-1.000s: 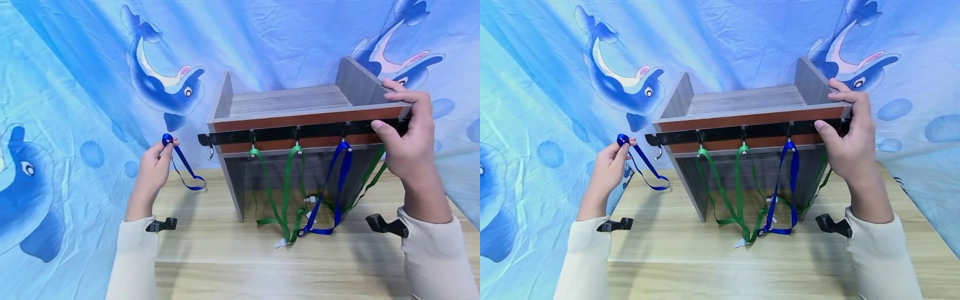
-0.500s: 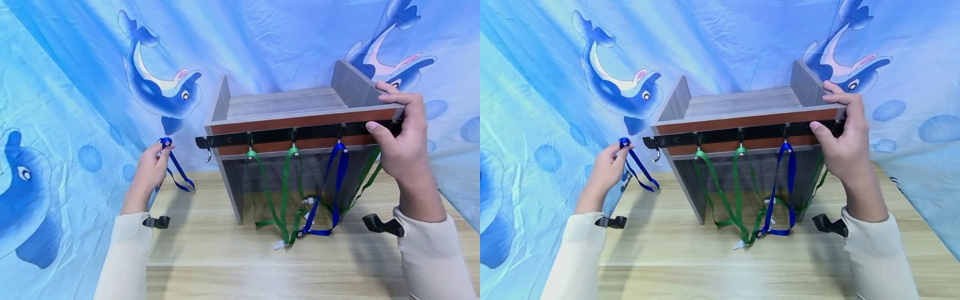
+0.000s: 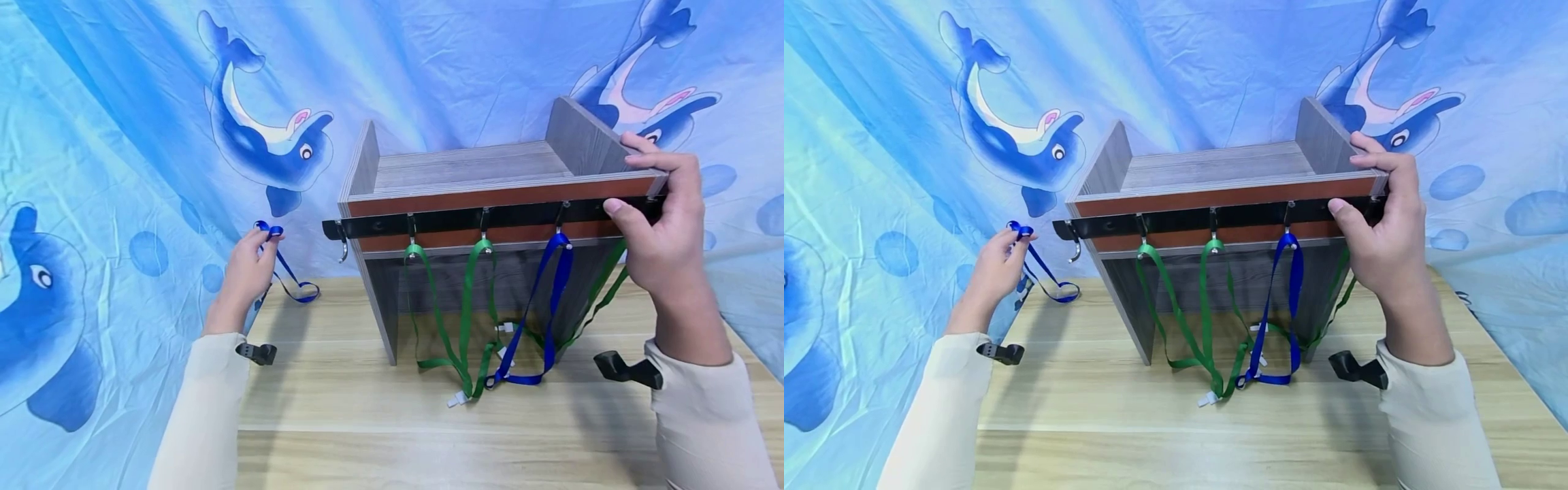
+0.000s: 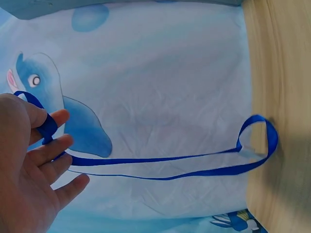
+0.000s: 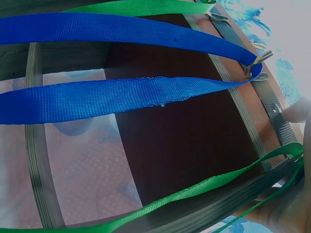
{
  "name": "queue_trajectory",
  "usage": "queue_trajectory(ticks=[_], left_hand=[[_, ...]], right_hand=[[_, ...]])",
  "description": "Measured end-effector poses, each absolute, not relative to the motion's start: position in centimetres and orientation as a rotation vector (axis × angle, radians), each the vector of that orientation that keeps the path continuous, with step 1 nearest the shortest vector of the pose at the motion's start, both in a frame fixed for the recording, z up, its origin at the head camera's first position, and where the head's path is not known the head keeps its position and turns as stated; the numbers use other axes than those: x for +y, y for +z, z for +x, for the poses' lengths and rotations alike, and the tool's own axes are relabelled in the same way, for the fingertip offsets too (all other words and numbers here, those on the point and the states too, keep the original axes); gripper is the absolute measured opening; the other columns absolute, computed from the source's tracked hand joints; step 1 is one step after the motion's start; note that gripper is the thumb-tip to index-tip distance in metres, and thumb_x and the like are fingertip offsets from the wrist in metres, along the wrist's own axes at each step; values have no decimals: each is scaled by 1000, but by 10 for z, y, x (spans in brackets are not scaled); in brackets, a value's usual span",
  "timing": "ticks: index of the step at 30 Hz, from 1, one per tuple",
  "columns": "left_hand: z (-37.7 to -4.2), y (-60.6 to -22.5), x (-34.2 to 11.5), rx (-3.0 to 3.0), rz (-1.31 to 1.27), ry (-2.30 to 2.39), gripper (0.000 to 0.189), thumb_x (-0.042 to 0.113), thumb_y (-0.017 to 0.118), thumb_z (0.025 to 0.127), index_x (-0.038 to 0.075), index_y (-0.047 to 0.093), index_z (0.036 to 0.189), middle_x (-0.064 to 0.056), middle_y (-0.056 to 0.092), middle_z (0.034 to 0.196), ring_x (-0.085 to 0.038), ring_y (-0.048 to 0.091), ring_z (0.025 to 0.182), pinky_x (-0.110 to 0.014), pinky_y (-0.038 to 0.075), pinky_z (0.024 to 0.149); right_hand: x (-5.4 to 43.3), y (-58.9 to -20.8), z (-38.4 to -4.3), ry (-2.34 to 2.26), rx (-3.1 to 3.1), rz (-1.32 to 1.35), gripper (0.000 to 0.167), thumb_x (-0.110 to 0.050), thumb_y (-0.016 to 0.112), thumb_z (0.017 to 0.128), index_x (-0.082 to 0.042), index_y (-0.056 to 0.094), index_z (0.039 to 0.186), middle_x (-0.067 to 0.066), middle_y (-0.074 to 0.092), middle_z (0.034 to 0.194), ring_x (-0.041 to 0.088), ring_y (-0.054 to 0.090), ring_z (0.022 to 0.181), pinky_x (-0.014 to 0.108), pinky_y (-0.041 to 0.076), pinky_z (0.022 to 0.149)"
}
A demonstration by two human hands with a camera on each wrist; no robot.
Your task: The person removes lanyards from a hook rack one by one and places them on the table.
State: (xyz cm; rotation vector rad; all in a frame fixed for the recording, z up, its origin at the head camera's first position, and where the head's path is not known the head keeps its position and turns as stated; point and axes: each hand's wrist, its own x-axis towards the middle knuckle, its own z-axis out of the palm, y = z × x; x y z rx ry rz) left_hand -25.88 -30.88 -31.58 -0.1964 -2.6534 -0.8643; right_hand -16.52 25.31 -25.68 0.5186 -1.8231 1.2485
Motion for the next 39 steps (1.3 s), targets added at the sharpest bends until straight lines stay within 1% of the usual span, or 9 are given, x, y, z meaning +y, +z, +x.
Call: queue_trajectory(ticks=[4, 8, 13, 17, 24, 28, 32, 35, 39], left_hand=[[-261, -320, -317, -2662, -217, -836, 56, 37, 33, 115, -2, 63, 142, -26, 54, 154, -47, 43, 150, -67, 36, 121], [-259, -328, -330, -2694, -201, -766, 55, 34, 32, 115, -4, 63, 142, -28, 52, 154, -50, 45, 148, -68, 38, 118], [-263, -335, -340, -2740, -178, -704, 58, 36, 31, 115, -5, 60, 144, -29, 49, 156, -51, 45, 146, -69, 39, 116], [-270, -336, -339, -2748, -186, -682, 57, 35, 33, 115, -7, 59, 143, -31, 52, 149, -51, 49, 140, -69, 40, 113], [-272, -354, -343, -2792, -184, -712, 56, 31, 35, 114, -11, 55, 145, -34, 46, 156, -55, 42, 145, -70, 36, 118], [-272, -370, -345, -2775, -175, -733, 53, 26, 38, 114, -14, 55, 143, -36, 50, 150, -55, 47, 140, -69, 38, 116], [-270, -383, -345, -2832, -160, -718, 52, 26, 38, 113, -14, 57, 141, -36, 53, 143, -55, 50, 134, -68, 39, 114], [-271, -392, -346, -2910, -152, -710, 51, 28, 37, 114, -11, 59, 139, -35, 55, 137, -52, 53, 127, -67, 43, 109], [-272, -403, -348, -2984, -103, -734, 53, 28, 35, 114, -11, 56, 142, -36, 50, 146, -53, 48, 136, -68, 40, 113]], right_hand=[[252, -256, -167, 1262, -1809, 532, 52, -17, 67, 94, 3, 53, 140, 7, 49, 163, 24, 53, 139, 21, 48, 98], [248, -256, -170, 1279, -1824, 565, 52, -14, 66, 94, 4, 52, 140, 6, 48, 164, 27, 50, 141, 21, 49, 100], [247, -257, -171, 1287, -1821, 560, 51, -14, 65, 94, 4, 52, 140, 7, 48, 164, 27, 52, 139, 21, 49, 99], [250, -258, -168, 1279, -1812, 542, 51, -15, 65, 94, 3, 52, 140, 8, 48, 164, 25, 54, 137, 20, 49, 96], [252, -257, -166, 1263, -1808, 547, 51, -16, 65, 95, 4, 51, 140, 9, 47, 164, 24, 55, 135, 20, 50, 96], [253, -256, -167, 1253, -1803, 559, 52, -18, 66, 95, 5, 50, 139, 10, 47, 164, 24, 55, 135, 20, 50, 97], [254, -258, -167, 1253, -1798, 560, 52, -17, 67, 95, 6, 50, 138, 11, 48, 164, 24, 55, 135, 20, 50, 97], [254, -258, -167, 1256, -1794, 560, 51, -16, 66, 95, 7, 51, 138, 11, 48, 163, 24, 55, 135, 20, 50, 96], [254, -258, -166, 1261, -1802, 566, 51, -14, 64, 95, 7, 50, 139, 11, 47, 164, 25, 54, 136, 20, 50, 96]])
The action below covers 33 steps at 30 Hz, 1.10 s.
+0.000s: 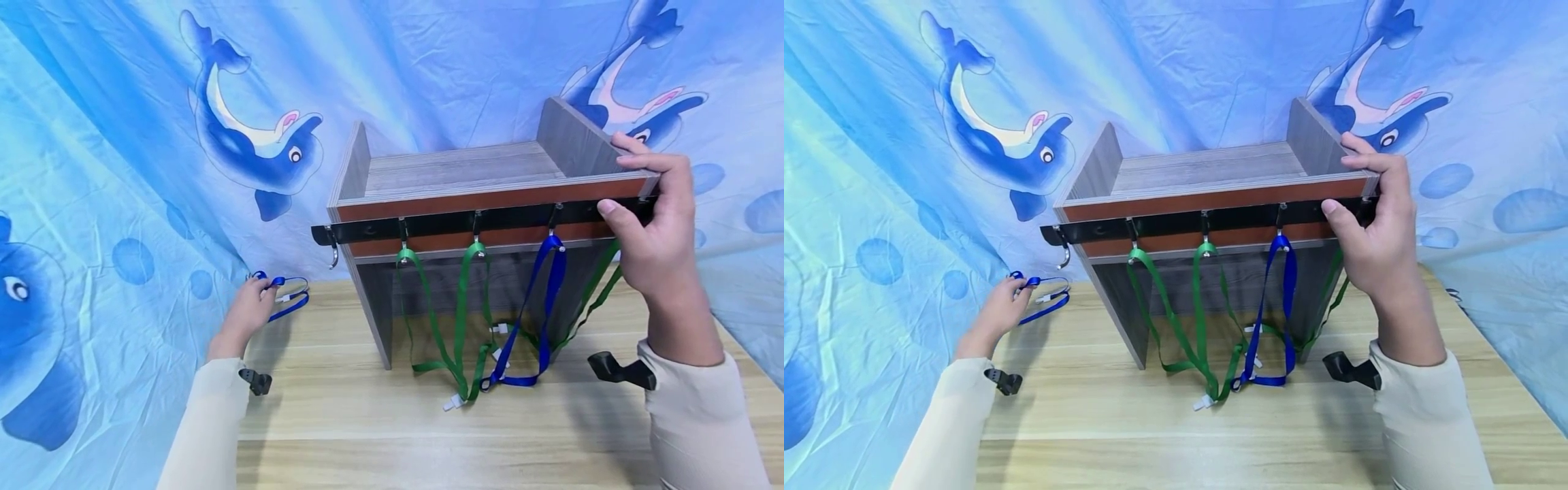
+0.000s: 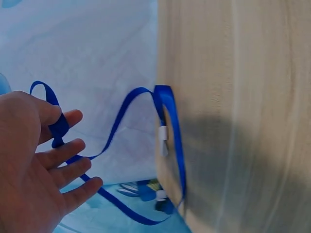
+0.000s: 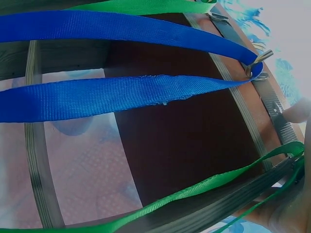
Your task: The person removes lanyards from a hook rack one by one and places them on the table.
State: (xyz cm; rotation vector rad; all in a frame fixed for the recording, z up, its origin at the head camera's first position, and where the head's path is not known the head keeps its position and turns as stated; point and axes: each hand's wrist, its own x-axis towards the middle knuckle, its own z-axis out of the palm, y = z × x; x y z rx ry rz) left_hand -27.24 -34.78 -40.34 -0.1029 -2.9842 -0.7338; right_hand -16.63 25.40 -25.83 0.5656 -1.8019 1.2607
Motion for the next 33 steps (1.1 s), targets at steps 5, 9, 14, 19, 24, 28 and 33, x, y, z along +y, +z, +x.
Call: queue_trajectory(ticks=[5, 9, 14, 19, 24, 28, 33], left_hand=[[-275, -413, -350, -3013, -71, -733, 53, 25, 37, 113, -13, 52, 147, -38, 47, 150, -55, 45, 141, -68, 39, 116], [-278, -421, -353, -3030, -73, -726, 50, 23, 39, 111, -10, 55, 145, -37, 50, 148, -52, 50, 136, -66, 42, 113], [-277, -427, -355, -3036, -32, -740, 46, 18, 41, 107, -6, 59, 142, -33, 57, 146, -47, 58, 128, -62, 47, 107], [-273, -431, -355, -3077, 2, -773, 43, 17, 46, 107, -2, 58, 144, -27, 68, 129, -33, 64, 99, -40, 51, 78], [-268, -434, -357, -3102, 15, -814, 44, 16, 49, 108, -5, 54, 146, -31, 65, 132, -36, 65, 102, -41, 52, 79], [-264, -435, -359, -3146, 31, -784, 49, 15, 51, 107, -8, 47, 150, -39, 55, 144, -48, 61, 120, -59, 53, 98], [-260, -434, -361, -3209, 74, -752, 55, 7, 47, 104, -7, 38, 157, -41, 46, 153, -56, 52, 135, -68, 44, 112]], right_hand=[[254, -258, -165, 1257, -1811, 556, 52, -15, 64, 94, 6, 50, 140, 9, 47, 164, 26, 52, 140, 21, 49, 98], [254, -259, -165, 1252, -1799, 551, 52, -17, 65, 94, 6, 51, 139, 9, 48, 164, 25, 52, 139, 21, 49, 98], [253, -258, -166, 1254, -1788, 555, 53, -19, 67, 95, 6, 51, 138, 9, 48, 163, 26, 51, 140, 21, 49, 100], [253, -258, -165, 1263, -1790, 553, 53, -18, 67, 95, 6, 51, 139, 9, 48, 163, 28, 50, 142, 22, 49, 102], [252, -258, -165, 1258, -1789, 554, 52, -18, 67, 95, 6, 52, 139, 9, 48, 163, 29, 49, 143, 23, 48, 104], [252, -258, -166, 1251, -1792, 549, 52, -18, 66, 95, 5, 52, 139, 8, 49, 163, 28, 49, 143, 22, 48, 103], [252, -258, -165, 1255, -1789, 543, 52, -18, 66, 95, 5, 52, 139, 8, 49, 163, 28, 50, 142, 22, 48, 103]])
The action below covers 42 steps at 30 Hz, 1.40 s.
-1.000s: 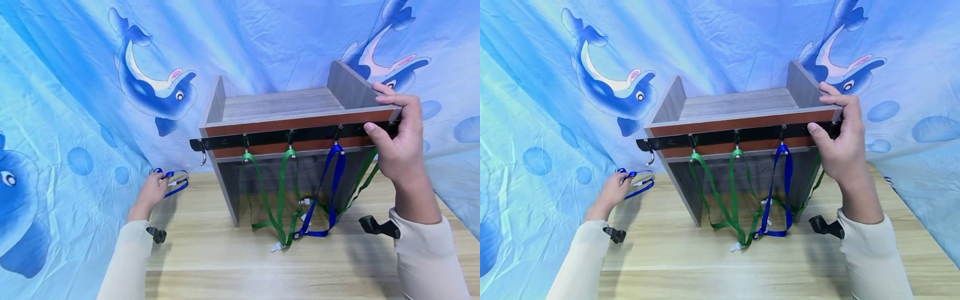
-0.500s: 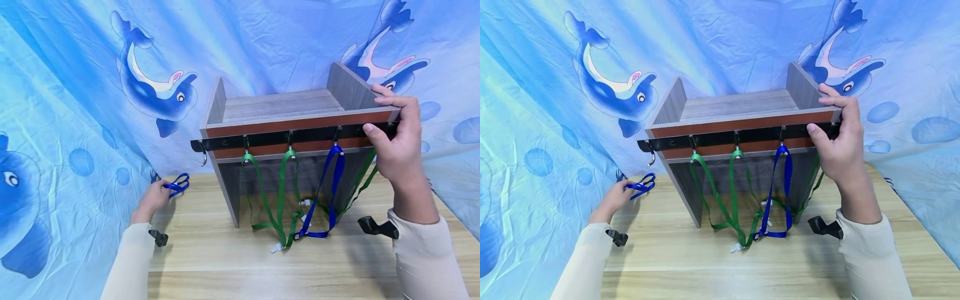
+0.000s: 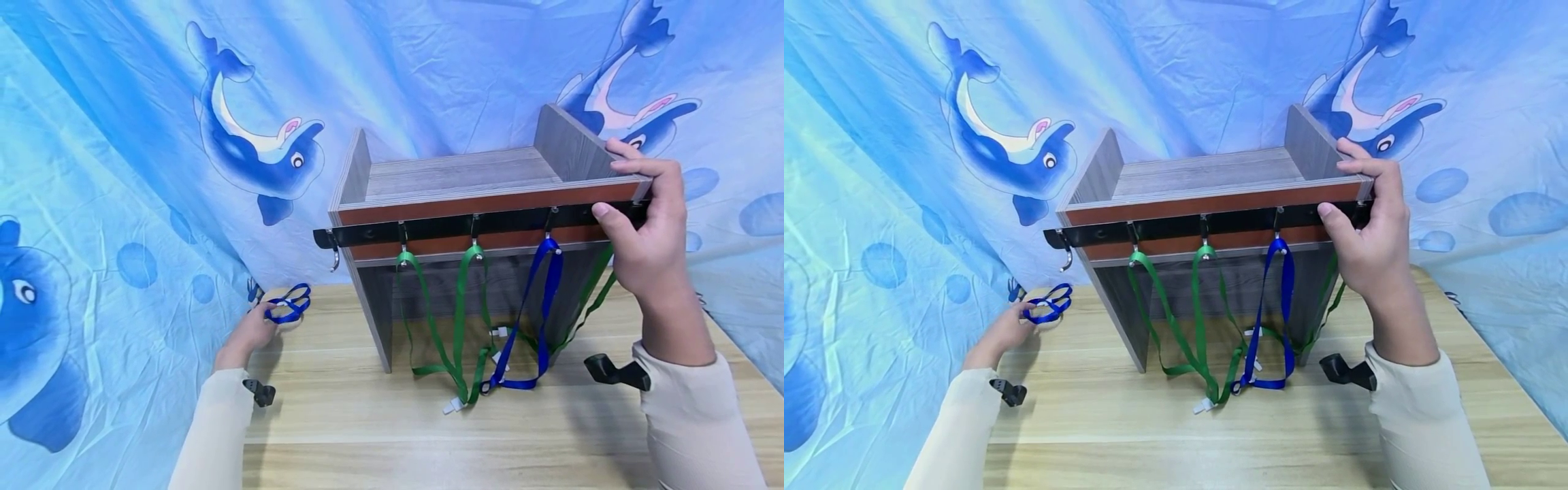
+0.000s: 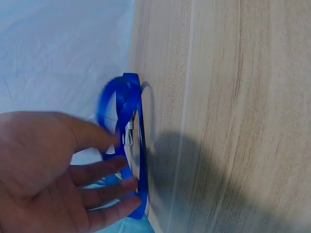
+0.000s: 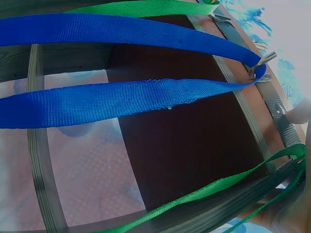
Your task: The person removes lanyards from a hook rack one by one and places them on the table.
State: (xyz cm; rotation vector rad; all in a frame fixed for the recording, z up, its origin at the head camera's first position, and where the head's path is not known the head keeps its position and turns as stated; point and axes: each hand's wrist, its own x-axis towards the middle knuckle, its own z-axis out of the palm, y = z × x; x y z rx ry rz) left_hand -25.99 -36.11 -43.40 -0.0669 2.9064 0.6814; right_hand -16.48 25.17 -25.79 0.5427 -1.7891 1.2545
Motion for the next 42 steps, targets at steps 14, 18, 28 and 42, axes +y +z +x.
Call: queue_trajectory(ticks=[14, 18, 28, 42], left_hand=[[-250, -420, -347, 2978, -57, 771, 53, 16, 49, 107, -3, 42, 156, -36, 43, 158, -55, 43, 146, -67, 39, 118], [-240, -406, -333, 3039, -10, 859, 49, 22, 50, 109, 0, 48, 154, -31, 48, 157, -51, 46, 145, -66, 42, 115], [-193, -347, -285, 3223, 145, 1184, 44, 27, 54, 110, 6, 57, 149, -24, 52, 156, -47, 53, 139, -66, 50, 107], [-137, -297, -226, 3410, 532, 1483, 22, 12, 62, 105, 10, 75, 124, -4, 77, 120, -7, 65, 105, -13, 48, 89]], right_hand=[[255, -260, -165, 1138, -1811, 454, 62, -38, 72, 96, 4, 55, 139, 4, 55, 160, 8, 62, 131, 13, 48, 102], [256, -261, -164, 1111, -1832, 430, 61, -37, 71, 96, 2, 55, 140, 2, 55, 161, 3, 63, 127, 10, 48, 98], [256, -262, -165, 1099, -1845, 442, 60, -35, 71, 97, 2, 54, 141, 1, 54, 161, 4, 62, 130, 11, 48, 102], [252, -260, -163, 1142, -1823, 451, 60, -33, 70, 97, 4, 53, 141, 3, 54, 161, 11, 60, 135, 14, 48, 104]])
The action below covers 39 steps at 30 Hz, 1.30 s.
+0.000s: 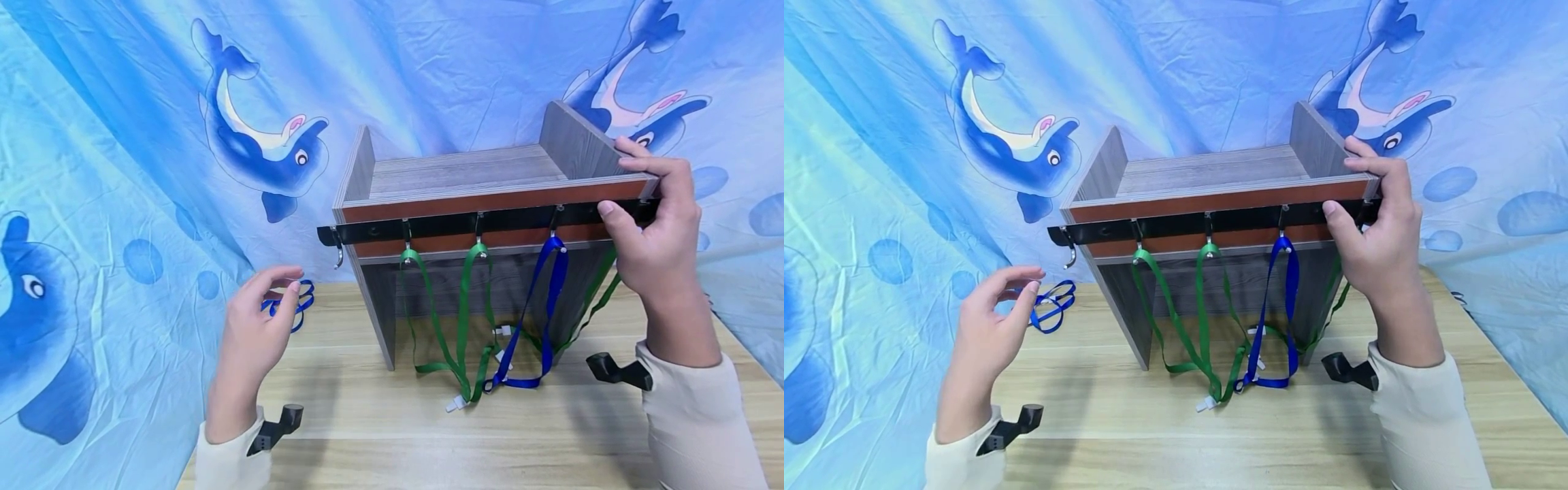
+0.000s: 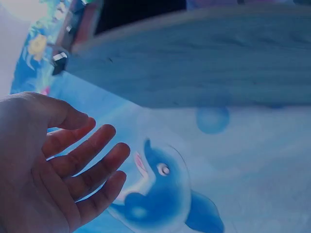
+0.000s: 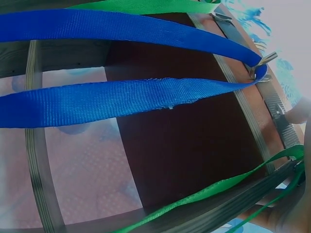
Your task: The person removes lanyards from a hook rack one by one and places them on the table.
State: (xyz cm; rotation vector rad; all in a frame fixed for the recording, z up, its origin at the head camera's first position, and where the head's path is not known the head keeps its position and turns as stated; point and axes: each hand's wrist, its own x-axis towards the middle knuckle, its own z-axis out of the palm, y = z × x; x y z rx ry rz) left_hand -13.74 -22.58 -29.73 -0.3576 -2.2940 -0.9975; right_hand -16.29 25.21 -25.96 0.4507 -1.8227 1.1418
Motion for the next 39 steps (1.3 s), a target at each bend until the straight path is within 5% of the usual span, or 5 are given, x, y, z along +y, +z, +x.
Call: queue_trajectory(ticks=[5, 18, 39], left_hand=[[-126, -292, -213, -2207, -467, -987, 20, 8, 65, 103, 10, 77, 118, -4, 78, 110, 2, 63, 96, -11, 49, 86], [-102, -288, -184, -2192, -626, -991, 18, 3, 69, 99, 11, 78, 112, 2, 77, 99, -6, 64, 87, -14, 53, 82], [-89, -300, -152, -2278, -719, -1167, 37, 6, 69, 101, 21, 67, 135, 7, 73, 127, -13, 70, 112, -26, 59, 85]], right_hand=[[252, -259, -164, 1157, -1813, 460, 59, -32, 70, 97, 5, 53, 140, 4, 54, 161, 14, 59, 137, 16, 49, 106], [251, -258, -163, 1193, -1778, 455, 56, -27, 70, 96, 7, 55, 138, 6, 56, 159, 18, 58, 139, 17, 49, 105], [250, -259, -162, 1180, -1797, 457, 57, -28, 70, 96, 5, 55, 140, 5, 54, 160, 19, 56, 140, 17, 48, 104]])
